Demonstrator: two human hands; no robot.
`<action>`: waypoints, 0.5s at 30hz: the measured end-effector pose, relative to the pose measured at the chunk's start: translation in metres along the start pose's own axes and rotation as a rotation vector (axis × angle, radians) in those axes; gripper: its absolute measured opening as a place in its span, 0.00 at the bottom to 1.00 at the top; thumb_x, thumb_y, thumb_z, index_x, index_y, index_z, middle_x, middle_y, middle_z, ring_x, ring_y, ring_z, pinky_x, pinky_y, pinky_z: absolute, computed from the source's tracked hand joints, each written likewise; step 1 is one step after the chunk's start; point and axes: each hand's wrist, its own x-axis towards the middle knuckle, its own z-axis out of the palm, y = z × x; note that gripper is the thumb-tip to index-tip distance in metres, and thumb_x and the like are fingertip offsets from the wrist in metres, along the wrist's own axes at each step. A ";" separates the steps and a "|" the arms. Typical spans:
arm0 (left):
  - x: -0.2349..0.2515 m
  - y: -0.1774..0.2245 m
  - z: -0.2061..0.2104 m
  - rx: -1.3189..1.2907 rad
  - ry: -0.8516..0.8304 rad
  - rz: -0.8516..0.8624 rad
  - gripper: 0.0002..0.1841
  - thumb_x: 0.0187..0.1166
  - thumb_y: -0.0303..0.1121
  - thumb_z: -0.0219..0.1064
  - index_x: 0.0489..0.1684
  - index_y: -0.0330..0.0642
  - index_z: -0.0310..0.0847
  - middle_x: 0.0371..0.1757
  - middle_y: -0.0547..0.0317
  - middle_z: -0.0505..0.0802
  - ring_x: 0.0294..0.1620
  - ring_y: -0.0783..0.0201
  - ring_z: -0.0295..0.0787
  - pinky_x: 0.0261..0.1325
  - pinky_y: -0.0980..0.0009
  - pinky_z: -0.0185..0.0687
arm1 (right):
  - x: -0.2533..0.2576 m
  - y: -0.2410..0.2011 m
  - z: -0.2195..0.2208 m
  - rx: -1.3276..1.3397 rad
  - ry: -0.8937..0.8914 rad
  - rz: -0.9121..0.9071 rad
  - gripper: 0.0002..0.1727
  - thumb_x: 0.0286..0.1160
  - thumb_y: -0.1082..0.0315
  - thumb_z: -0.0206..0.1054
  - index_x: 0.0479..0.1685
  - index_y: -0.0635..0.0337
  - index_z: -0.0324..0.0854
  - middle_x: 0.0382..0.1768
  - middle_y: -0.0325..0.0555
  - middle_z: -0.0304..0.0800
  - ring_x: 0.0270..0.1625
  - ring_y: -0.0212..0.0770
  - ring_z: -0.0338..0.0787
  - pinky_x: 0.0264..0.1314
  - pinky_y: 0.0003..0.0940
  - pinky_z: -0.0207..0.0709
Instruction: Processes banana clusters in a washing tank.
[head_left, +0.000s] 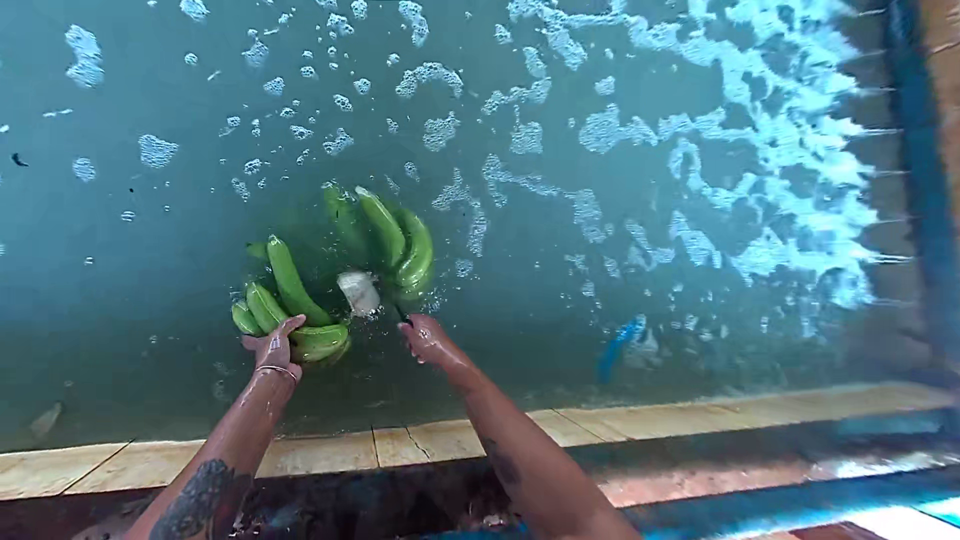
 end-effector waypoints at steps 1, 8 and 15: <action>-0.004 -0.002 -0.003 0.003 -0.010 0.004 0.61 0.65 0.29 0.79 0.92 0.60 0.26 0.79 0.32 0.72 0.69 0.33 0.80 0.51 0.36 0.87 | -0.004 0.000 0.001 0.046 -0.013 0.017 0.24 0.96 0.53 0.49 0.70 0.65 0.73 0.35 0.49 0.82 0.26 0.38 0.83 0.31 0.33 0.81; -0.016 -0.046 -0.019 -0.065 -0.057 0.178 0.64 0.61 0.19 0.77 0.93 0.62 0.25 0.82 0.33 0.67 0.68 0.36 0.80 0.50 0.40 0.87 | -0.026 0.004 0.009 0.194 -0.038 0.083 0.21 0.94 0.53 0.54 0.59 0.65 0.75 0.26 0.41 0.83 0.17 0.31 0.79 0.19 0.25 0.75; -0.011 -0.073 -0.019 -0.068 -0.076 0.240 0.68 0.56 0.18 0.79 0.94 0.61 0.23 0.86 0.34 0.64 0.73 0.37 0.77 0.56 0.39 0.87 | -0.006 0.030 0.024 0.385 -0.038 0.018 0.19 0.93 0.56 0.55 0.62 0.65 0.74 0.31 0.43 0.83 0.18 0.31 0.77 0.20 0.25 0.74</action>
